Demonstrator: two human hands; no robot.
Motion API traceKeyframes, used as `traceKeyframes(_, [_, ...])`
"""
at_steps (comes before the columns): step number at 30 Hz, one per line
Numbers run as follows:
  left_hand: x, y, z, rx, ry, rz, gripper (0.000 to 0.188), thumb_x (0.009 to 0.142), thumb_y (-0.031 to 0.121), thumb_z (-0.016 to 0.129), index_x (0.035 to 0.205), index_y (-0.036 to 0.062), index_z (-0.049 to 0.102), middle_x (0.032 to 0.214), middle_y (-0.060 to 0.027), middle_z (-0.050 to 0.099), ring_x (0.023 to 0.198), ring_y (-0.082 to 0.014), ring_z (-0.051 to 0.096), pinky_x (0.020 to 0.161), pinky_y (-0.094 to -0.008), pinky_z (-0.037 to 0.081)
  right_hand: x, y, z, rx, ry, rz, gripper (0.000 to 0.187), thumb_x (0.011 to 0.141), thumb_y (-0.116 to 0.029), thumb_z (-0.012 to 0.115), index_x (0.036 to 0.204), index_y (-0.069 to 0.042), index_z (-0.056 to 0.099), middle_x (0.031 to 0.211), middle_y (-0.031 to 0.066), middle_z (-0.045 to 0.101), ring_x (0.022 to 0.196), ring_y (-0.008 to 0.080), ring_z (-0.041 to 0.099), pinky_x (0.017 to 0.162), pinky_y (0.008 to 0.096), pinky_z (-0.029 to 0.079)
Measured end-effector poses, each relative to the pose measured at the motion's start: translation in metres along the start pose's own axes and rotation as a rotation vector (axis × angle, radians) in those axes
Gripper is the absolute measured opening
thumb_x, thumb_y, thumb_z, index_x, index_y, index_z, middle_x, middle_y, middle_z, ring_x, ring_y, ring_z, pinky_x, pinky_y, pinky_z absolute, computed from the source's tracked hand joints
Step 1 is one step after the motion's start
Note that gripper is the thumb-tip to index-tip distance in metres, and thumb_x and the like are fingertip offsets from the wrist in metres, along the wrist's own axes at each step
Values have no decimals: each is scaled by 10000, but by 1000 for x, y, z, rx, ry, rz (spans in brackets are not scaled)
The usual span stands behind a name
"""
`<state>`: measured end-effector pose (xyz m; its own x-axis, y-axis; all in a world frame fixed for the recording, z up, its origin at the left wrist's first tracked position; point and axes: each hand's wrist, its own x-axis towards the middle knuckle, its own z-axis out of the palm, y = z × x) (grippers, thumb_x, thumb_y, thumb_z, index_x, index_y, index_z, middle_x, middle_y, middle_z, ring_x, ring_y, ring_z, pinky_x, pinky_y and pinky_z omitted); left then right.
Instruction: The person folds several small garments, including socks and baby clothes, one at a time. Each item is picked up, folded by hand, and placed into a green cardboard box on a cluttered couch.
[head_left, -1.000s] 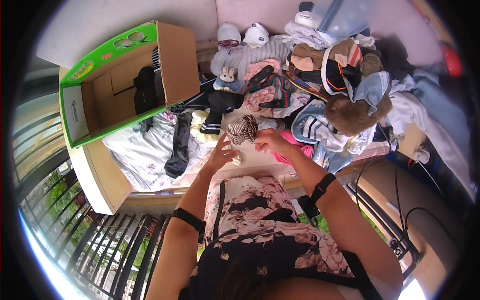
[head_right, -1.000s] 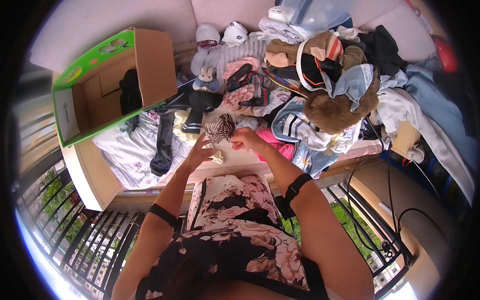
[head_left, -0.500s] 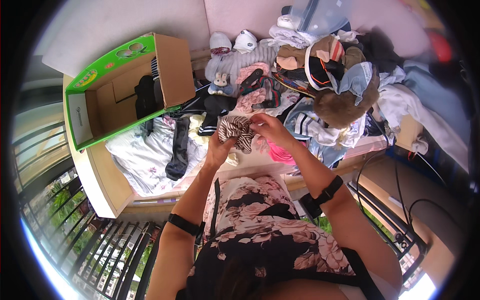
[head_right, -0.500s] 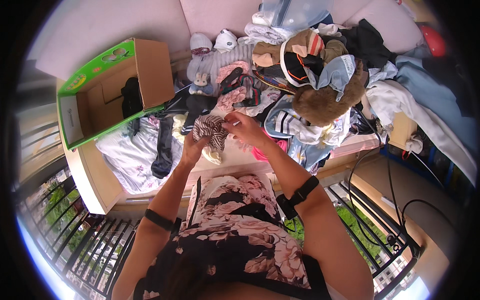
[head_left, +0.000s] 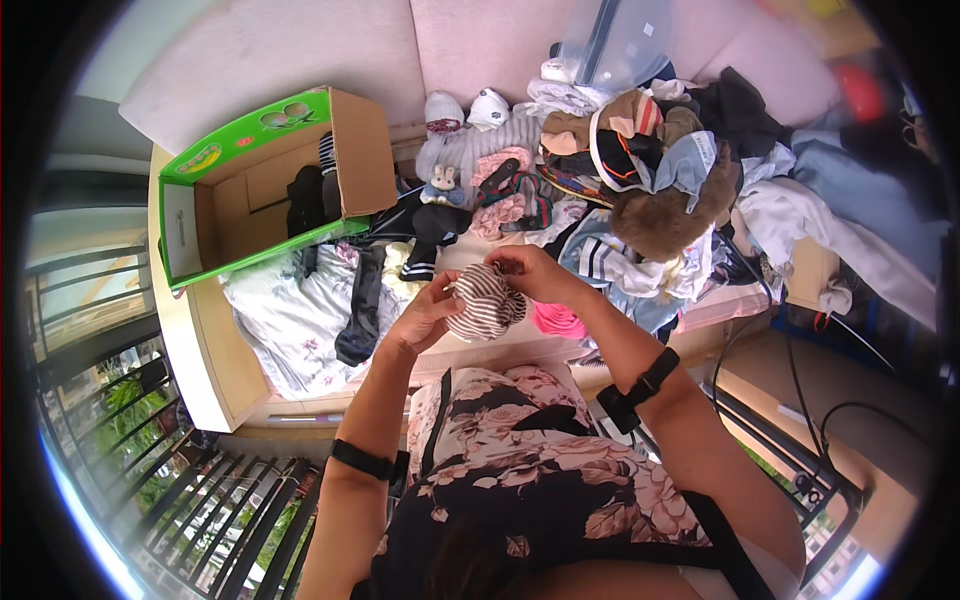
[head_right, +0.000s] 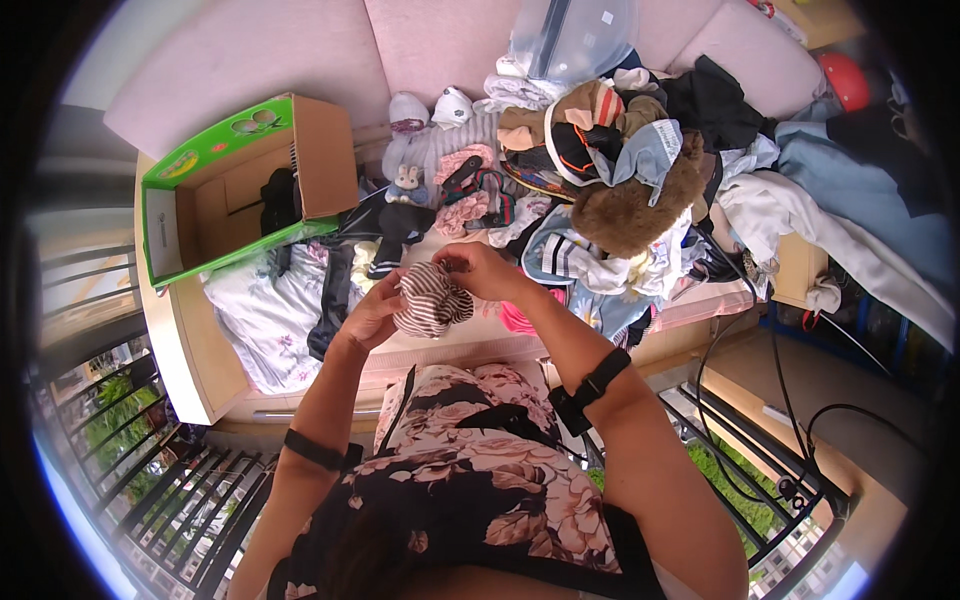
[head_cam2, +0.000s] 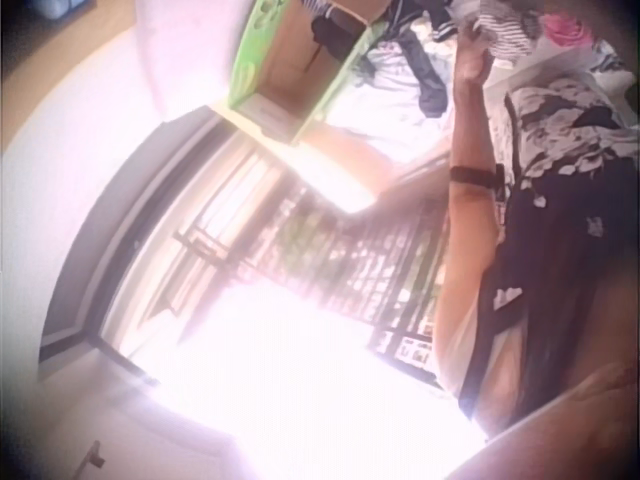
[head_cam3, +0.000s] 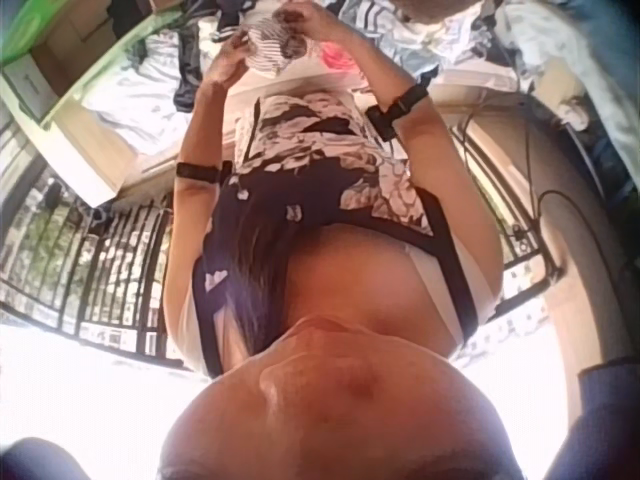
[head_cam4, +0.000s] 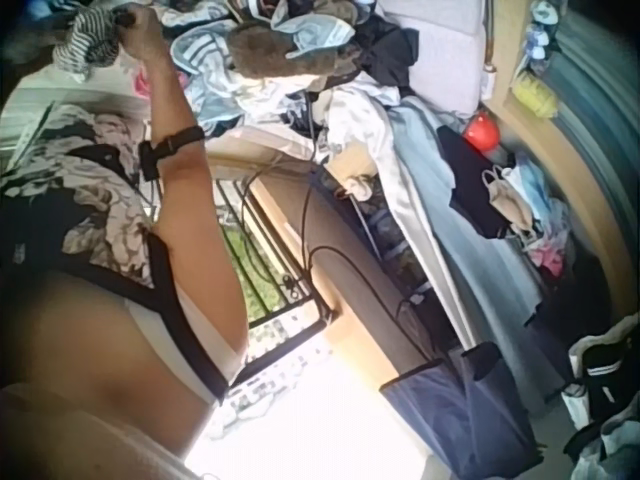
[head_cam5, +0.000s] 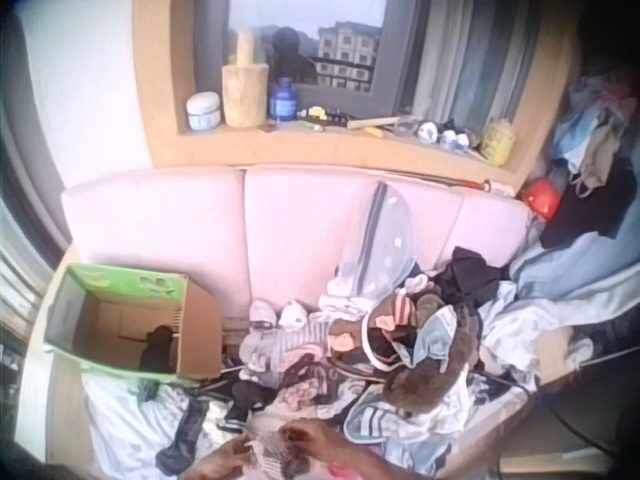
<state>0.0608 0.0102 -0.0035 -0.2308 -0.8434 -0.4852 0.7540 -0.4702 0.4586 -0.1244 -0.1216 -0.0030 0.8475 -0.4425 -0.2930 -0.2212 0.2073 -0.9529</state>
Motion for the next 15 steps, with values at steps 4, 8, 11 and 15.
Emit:
traceKeyframes(4, [16, -4, -26, 756, 429, 206, 257, 689, -39, 573, 917, 50, 492, 791, -54, 560, 740, -136, 554, 622, -245, 422, -13, 0, 2, -60, -25, 175, 275, 802, 33, 547, 1076, 13, 524, 907, 50, 580, 763, 86, 570, 678, 210, 486])
traceKeyframes(8, [18, 3, -94, 1121, 1070, 555, 73, 692, 17, 554, 760, 18, 527, 658, -108, 591, 622, -190, 572, 577, -313, 436, -35, -10, 0, 211, 80, 91, 301, 796, 39, 495, 1093, 1, 516, 932, 29, 556, 772, 69, 529, 718, 208, 453])
traceKeyframes(11, [-7, 17, -151, 799, 1317, 350, 48, 717, 37, 517, 700, 36, 562, 622, -88, 590, 536, -173, 547, 511, -308, 418, -59, -46, -35, 95, 191, -59, 268, 785, 26, 453, 1027, -16, 559, 875, -9, 563, 791, 38, 513, 609, 200, 460])
traceKeyframes(15, [-77, 30, -183, 140, 1473, 439, 97, 762, 57, 467, 739, 97, 552, 622, -12, 551, 536, -82, 482, 481, -213, 363, -98, -81, -117, 624, 1072, -402, 278, 817, -32, 383, 1035, -20, 555, 956, 132, 619, 841, 227, 616, 727, 310, 492])
